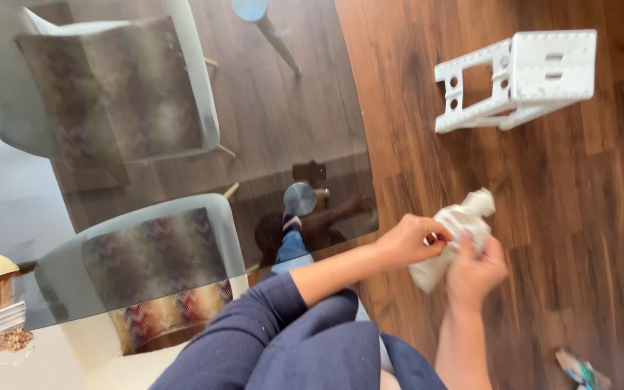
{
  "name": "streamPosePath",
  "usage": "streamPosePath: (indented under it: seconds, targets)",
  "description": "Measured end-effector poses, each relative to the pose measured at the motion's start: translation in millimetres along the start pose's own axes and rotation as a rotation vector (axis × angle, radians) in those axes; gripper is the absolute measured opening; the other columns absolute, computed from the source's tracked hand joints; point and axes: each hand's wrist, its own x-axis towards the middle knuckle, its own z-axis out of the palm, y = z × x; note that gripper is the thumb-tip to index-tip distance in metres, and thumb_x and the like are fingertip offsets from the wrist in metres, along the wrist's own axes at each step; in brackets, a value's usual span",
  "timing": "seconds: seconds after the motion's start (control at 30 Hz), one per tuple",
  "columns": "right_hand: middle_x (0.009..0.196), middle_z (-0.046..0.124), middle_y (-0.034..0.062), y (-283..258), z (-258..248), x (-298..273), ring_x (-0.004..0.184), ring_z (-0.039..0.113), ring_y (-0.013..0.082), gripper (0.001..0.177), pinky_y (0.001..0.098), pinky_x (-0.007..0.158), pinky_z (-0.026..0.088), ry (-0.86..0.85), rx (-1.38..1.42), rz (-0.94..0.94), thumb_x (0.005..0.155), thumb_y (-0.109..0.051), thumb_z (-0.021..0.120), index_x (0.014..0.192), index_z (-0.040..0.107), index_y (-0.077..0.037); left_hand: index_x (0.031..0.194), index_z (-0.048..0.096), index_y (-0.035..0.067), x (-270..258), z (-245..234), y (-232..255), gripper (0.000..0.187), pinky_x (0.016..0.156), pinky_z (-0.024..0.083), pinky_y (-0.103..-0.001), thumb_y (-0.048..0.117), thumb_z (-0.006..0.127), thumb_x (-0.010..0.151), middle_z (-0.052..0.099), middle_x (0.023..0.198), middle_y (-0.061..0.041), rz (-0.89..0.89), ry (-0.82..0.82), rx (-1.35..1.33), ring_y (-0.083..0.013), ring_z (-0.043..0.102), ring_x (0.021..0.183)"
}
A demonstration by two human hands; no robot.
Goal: The person wipes a glass tabletop with a cloth, moves a water bottle, and walks through a kitchen area.
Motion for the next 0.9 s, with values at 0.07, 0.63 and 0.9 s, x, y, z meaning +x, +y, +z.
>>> streamPosePath:
  seconds: [0.07, 0.63, 0.9]
  targets:
    - [0.089, 0.061, 0.0075, 6.9, -34.8, 10.1, 0.083, 0.054, 0.0110, 0.025, 0.0277, 0.074, 0.046, 0.154, -0.172, -0.101, 0.106, -0.005, 0.074, 0.090, 0.058, 0.005, 0.112, 0.071, 0.005, -1.1, 6.8, -2.4, 0.018, 0.098, 0.058, -0.042, 0.012, 0.065, 0.096, 0.072, 0.111, -0.017, -0.058, 0.015, 0.126, -0.0296, 0.070, 0.109]
    - [0.152, 0.058, 0.0161, -62.2, 8.9, 0.0, 0.144, 0.050, 0.0229, 0.037, 0.0353, 0.118, 0.038, -0.747, 0.333, -0.136, 0.103, -0.012, 0.065, 0.136, 0.064, 0.005, 0.157, 0.033, 0.013, -27.7, -47.5, 15.4, 0.069, 0.122, 0.031, -0.037, 0.016, 0.071, 0.099, 0.038, 0.159, -0.015, -0.088, -0.116, -0.587, -0.0206, 0.034, 0.148]
    - [0.146, 0.060, 0.0166, -92.1, 47.2, 12.7, 0.136, 0.058, 0.0245, 0.048, 0.0402, 0.113, 0.049, -0.497, 0.454, 0.063, 0.101, -0.017, 0.067, 0.142, 0.057, 0.005, 0.143, 0.053, 0.002, 57.9, -323.7, -9.8, 0.051, 0.121, 0.042, -0.048, -0.006, 0.059, 0.093, 0.055, 0.147, -0.022, 0.461, 0.633, 0.921, -0.0425, 0.052, 0.140]
